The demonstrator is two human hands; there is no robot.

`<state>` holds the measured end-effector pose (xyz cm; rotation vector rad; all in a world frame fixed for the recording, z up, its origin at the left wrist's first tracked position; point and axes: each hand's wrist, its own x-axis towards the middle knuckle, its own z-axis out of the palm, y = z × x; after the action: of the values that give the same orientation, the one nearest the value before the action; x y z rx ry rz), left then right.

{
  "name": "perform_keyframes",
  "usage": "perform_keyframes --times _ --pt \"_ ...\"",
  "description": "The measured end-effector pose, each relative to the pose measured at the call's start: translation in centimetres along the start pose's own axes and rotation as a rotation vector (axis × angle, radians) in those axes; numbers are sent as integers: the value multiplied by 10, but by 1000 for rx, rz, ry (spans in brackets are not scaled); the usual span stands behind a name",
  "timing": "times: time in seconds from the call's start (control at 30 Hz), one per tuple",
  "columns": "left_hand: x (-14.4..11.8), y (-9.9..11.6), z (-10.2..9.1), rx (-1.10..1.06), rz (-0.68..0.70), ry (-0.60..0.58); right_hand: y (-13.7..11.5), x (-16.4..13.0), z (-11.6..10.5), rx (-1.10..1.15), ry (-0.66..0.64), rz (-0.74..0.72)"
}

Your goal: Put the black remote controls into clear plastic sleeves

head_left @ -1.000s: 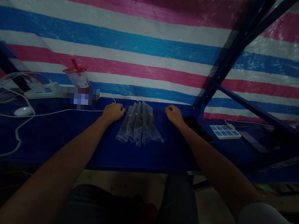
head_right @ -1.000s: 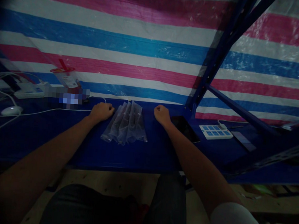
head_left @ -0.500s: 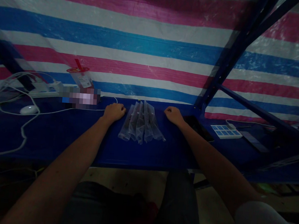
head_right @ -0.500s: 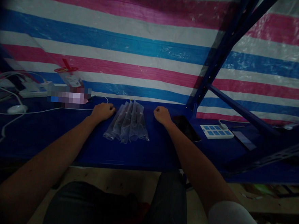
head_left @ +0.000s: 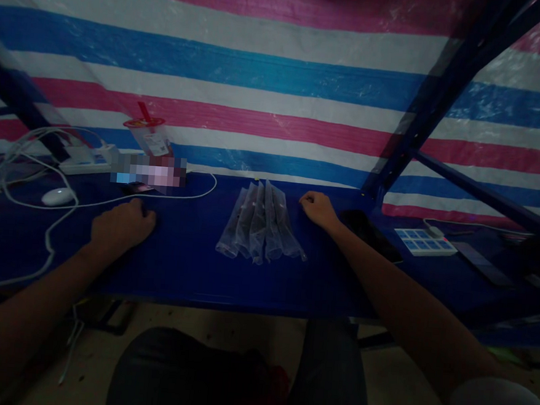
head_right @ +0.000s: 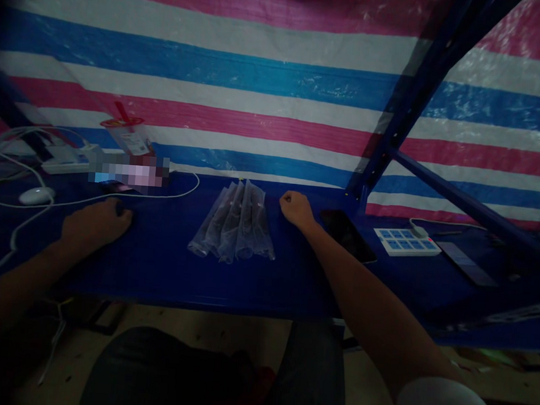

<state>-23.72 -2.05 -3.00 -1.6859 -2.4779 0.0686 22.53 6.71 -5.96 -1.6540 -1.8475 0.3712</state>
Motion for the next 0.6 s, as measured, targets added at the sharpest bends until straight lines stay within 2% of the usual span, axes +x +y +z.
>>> perform_keyframes --times 0.1,0.23,0.47,0.6 --pt "15 -13 1 -8 -47 -12 0 1 2 19 5 7" --pt "31 -17 3 -19 -85 60 2 1 2 45 3 17" --pt "32 -16 -5 -32 -112 64 3 1 2 63 9 23" --pt "36 -20 -1 -26 -124 70 5 2 3 72 15 9"
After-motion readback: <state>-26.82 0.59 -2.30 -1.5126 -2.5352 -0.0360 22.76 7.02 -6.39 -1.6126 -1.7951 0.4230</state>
